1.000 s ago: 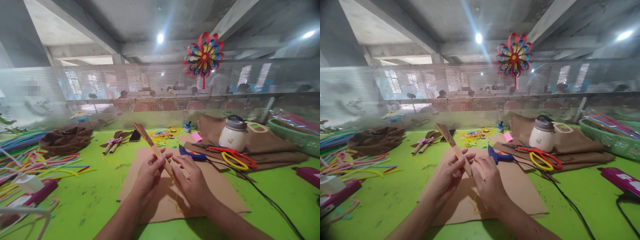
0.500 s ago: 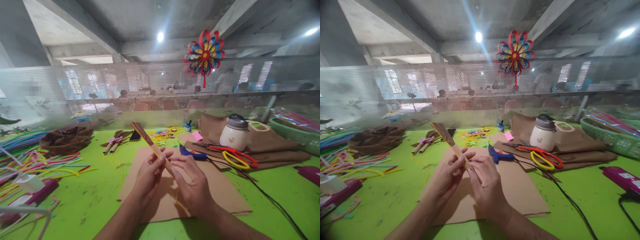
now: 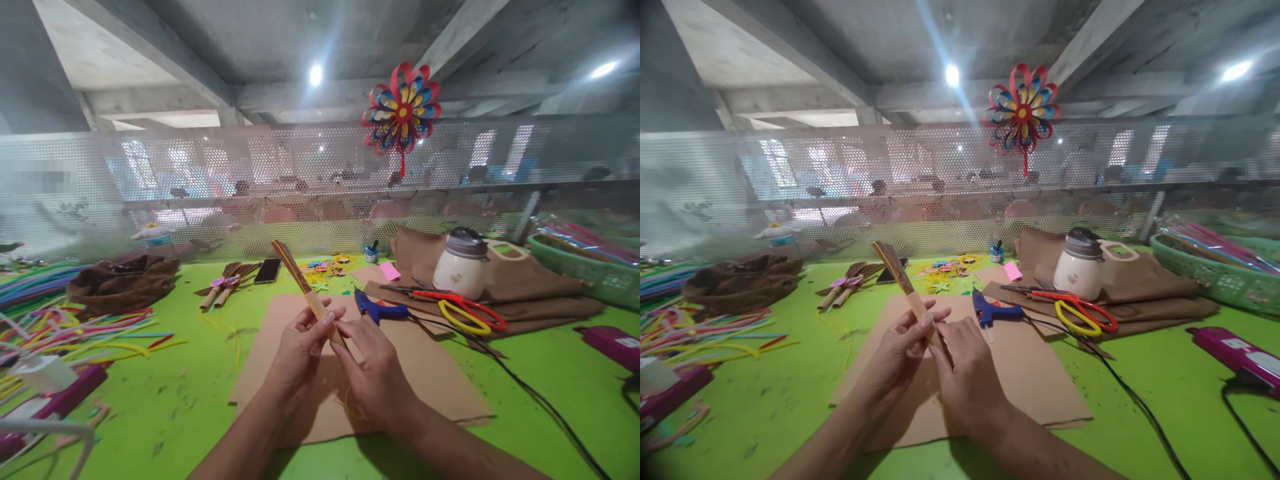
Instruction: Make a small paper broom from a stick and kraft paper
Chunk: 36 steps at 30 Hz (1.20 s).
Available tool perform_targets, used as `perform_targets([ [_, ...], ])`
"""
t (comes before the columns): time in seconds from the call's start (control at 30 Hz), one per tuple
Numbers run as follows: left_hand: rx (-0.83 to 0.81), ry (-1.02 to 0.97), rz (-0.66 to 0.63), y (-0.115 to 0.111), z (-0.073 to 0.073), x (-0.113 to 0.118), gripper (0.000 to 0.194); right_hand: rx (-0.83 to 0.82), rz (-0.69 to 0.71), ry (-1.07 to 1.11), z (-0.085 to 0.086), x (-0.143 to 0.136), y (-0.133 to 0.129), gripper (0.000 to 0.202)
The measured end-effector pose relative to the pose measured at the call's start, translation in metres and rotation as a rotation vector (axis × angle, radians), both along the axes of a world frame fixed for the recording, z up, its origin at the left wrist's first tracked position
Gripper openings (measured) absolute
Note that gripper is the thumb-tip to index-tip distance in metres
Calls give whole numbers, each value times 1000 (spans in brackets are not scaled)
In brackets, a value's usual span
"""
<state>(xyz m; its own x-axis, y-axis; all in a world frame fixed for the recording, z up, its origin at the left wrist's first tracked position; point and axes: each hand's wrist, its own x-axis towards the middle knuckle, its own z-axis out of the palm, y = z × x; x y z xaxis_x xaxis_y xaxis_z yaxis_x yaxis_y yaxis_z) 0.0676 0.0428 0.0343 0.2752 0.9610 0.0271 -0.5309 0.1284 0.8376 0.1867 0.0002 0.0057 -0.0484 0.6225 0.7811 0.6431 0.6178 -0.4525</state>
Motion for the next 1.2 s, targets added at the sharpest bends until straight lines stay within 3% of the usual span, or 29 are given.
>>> perform_targets([
  [0.1,-13,1,-8,-1,1,0,47,109,-27,-79,3,3,-3,17],
  [0.23,-14,4,-25,-3,3,-1,46,141,-42,56,11,9,-3,13],
  [0.37,-5,17,-76,-5,3,-1,44,-38,-86,277,14,18,6,18],
  [0.5,25,7,-101,-3,0,0,43,-315,102,378,12,18,12,25],
  [0.67,64,12,-125,-2,-4,2,42,-435,220,568,12,15,10,22],
  [0.97,69,-39,-203,3,-2,-5,36,-359,206,642,24,25,7,16],
  [1.2,115,-26,-235,5,-2,-10,38,-372,321,418,28,24,-3,19],
])
